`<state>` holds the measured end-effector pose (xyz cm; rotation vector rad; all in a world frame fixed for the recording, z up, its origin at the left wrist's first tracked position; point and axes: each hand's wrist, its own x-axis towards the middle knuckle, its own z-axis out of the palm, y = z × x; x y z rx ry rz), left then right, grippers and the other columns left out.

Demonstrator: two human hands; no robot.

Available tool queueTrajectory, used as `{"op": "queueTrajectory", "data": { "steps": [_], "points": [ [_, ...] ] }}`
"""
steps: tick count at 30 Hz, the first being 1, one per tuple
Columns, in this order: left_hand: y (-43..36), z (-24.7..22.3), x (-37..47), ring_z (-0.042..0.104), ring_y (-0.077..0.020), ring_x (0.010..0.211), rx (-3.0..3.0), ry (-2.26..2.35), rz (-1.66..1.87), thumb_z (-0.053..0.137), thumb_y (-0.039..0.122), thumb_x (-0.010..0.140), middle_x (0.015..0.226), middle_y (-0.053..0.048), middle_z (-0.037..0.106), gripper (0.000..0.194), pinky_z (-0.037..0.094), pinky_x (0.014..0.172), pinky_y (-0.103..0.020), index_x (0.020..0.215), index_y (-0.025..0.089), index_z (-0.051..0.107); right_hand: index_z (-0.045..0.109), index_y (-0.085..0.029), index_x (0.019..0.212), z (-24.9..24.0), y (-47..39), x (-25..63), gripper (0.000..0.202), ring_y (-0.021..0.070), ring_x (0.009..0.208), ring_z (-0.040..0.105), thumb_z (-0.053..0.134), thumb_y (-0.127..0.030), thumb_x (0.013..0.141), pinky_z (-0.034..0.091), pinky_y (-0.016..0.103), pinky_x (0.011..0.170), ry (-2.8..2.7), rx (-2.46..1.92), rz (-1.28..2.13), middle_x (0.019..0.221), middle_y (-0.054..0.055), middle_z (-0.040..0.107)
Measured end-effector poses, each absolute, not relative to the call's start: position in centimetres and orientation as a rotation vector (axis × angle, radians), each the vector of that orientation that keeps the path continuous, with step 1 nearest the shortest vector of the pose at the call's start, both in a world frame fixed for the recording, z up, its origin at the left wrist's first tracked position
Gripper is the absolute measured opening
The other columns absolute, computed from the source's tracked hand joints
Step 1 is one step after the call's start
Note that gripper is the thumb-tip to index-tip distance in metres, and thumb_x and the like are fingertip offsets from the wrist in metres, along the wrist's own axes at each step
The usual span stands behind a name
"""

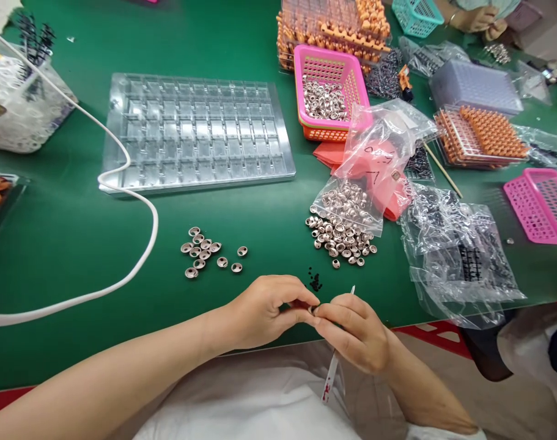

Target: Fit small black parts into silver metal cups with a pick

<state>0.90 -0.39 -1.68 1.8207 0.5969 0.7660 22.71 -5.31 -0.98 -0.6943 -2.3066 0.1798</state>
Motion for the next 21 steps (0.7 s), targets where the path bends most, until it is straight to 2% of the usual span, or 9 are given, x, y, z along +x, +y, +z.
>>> {"op": "queueTrajectory", "data": {
  "steps": [6, 9, 13, 16, 18, 21],
  "points": [
    [0.0, -1.3, 0.8, 0.069, -0.0127, 0.068, 1.740, 0.575, 0.691, 0.072, 0.012, 0.087, 0.079, -0.006, 0.076, 0.008, 0.053, 0.065, -0.018, 0.094, 0.011, 0.075, 0.065, -0.005, 0.114, -1.5, -5.6, 22.9, 0.027, 0.0195, 0.091, 0.064, 0.055, -0.001, 0.089, 0.059, 0.032, 0.076, -2.280, -0.688, 0.338, 0.095, 0.014, 0.072],
    [0.3, -1.0, 0.8, 0.068, -0.0121, 0.068, 1.667, 0.588, 0.672, 0.073, 0.013, 0.086, 0.078, -0.006, 0.075, 0.008, 0.053, 0.064, -0.017, 0.094, 0.011, 0.076, 0.063, -0.008, 0.121, -1.6, -5.8, 22.8, 0.033, 0.0189, 0.091, 0.064, 0.055, -0.002, 0.090, 0.059, 0.033, 0.076, -2.208, -0.741, 0.419, 0.099, 0.013, 0.072],
    [0.5, -0.9, 0.7, 0.069, -0.0119, 0.067, 1.537, 0.635, 0.651, 0.077, 0.017, 0.084, 0.077, -0.005, 0.075, 0.008, 0.055, 0.063, -0.017, 0.091, 0.013, 0.077, 0.064, -0.016, 0.120, -1.5, -6.4, 22.5, 0.034, 0.0180, 0.089, 0.065, 0.061, -0.003, 0.089, 0.058, 0.034, 0.073, -2.002, -0.871, 0.515, 0.104, 0.011, 0.071],
    [0.5, -0.9, 0.7, 0.070, -0.0127, 0.068, 1.486, 0.631, 0.677, 0.079, 0.018, 0.082, 0.079, -0.005, 0.076, 0.010, 0.056, 0.064, -0.019, 0.091, 0.014, 0.077, 0.065, -0.020, 0.115, -1.5, -7.0, 22.3, 0.025, 0.0195, 0.084, 0.065, 0.061, -0.012, 0.092, 0.056, 0.038, 0.069, -1.754, -1.001, 0.552, 0.101, 0.009, 0.069],
    [0.4, -0.9, 0.7, 0.070, -0.0133, 0.069, 1.481, 0.617, 0.693, 0.079, 0.018, 0.083, 0.080, -0.006, 0.077, 0.010, 0.057, 0.066, -0.020, 0.091, 0.014, 0.077, 0.067, -0.021, 0.110, -1.5, -7.1, 22.3, 0.019, 0.0212, 0.084, 0.064, 0.052, -0.023, 0.099, 0.055, 0.041, 0.070, -1.582, -1.062, 0.561, 0.098, 0.009, 0.068],
    [0.4, -0.8, 0.7, 0.071, -0.0136, 0.070, 1.455, 0.614, 0.688, 0.078, 0.022, 0.084, 0.080, -0.006, 0.077, 0.010, 0.058, 0.066, -0.021, 0.092, 0.015, 0.077, 0.070, -0.023, 0.103, -1.4, -6.9, 22.2, 0.037, 0.0244, 0.095, 0.062, 0.037, -0.038, 0.105, 0.054, 0.045, 0.076, -1.371, -1.095, 0.590, 0.106, 0.011, 0.065]
  ]
}}
